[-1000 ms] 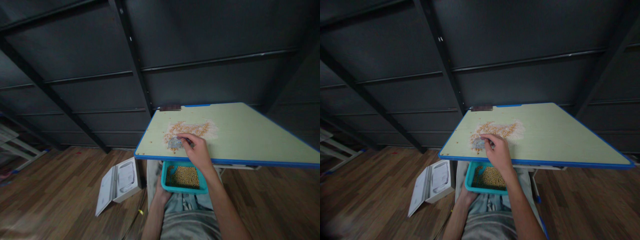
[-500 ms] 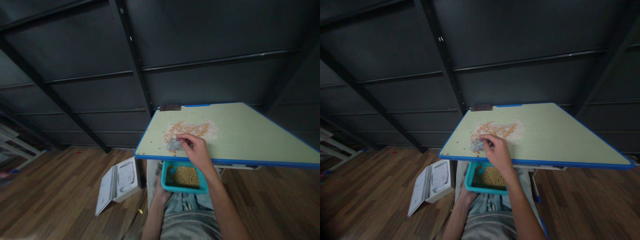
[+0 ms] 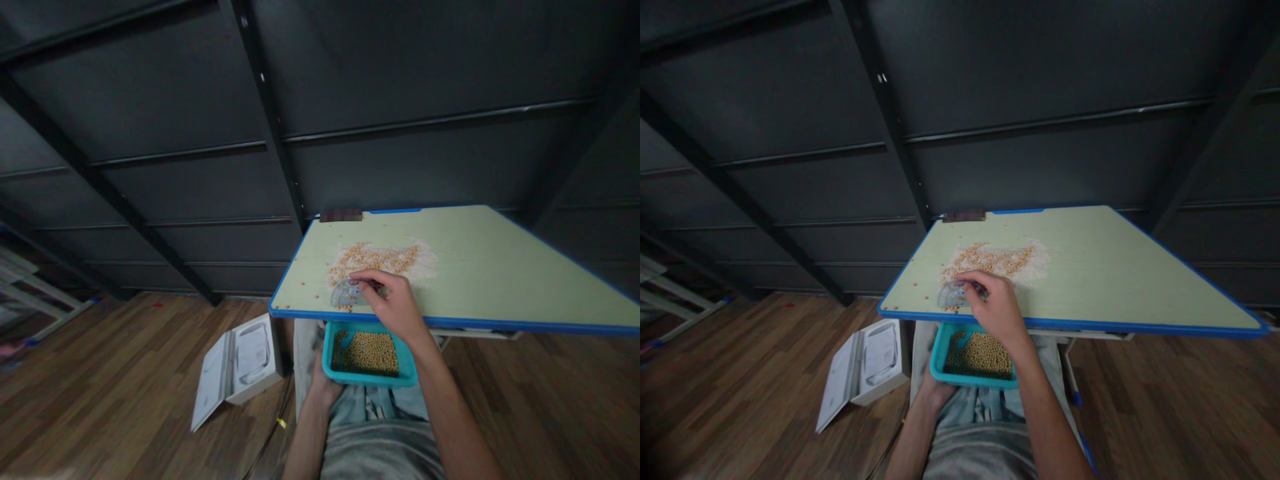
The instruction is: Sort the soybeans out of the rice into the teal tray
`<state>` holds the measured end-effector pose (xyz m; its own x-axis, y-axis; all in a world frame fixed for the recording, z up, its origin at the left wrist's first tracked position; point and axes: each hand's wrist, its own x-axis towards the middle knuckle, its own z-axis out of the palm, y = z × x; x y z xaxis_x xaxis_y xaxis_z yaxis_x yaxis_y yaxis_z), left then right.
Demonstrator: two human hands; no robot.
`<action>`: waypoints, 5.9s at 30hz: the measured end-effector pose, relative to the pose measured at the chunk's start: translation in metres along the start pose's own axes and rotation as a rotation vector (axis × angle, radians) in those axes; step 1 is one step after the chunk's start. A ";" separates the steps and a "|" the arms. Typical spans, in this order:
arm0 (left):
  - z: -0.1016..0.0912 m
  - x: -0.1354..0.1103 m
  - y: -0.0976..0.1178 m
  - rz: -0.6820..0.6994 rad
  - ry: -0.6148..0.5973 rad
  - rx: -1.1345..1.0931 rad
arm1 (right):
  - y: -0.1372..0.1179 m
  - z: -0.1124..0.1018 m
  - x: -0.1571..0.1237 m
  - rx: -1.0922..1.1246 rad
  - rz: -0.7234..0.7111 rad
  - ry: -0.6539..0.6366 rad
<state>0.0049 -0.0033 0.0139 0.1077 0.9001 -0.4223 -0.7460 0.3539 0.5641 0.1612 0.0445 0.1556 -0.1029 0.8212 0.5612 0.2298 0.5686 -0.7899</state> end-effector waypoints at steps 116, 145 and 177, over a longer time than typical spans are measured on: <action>-0.007 0.005 -0.004 -0.002 -0.042 -0.043 | 0.002 -0.001 0.000 0.030 -0.002 -0.080; -0.004 0.002 -0.001 -0.012 0.012 -0.046 | -0.002 -0.001 -0.001 0.040 0.023 -0.141; -0.010 0.006 -0.005 0.006 -0.039 -0.043 | 0.006 0.002 0.000 -0.120 0.008 0.026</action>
<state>0.0025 -0.0026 0.0016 0.1279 0.9119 -0.3901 -0.7742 0.3376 0.5354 0.1608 0.0481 0.1501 -0.0762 0.8235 0.5621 0.3445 0.5508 -0.7602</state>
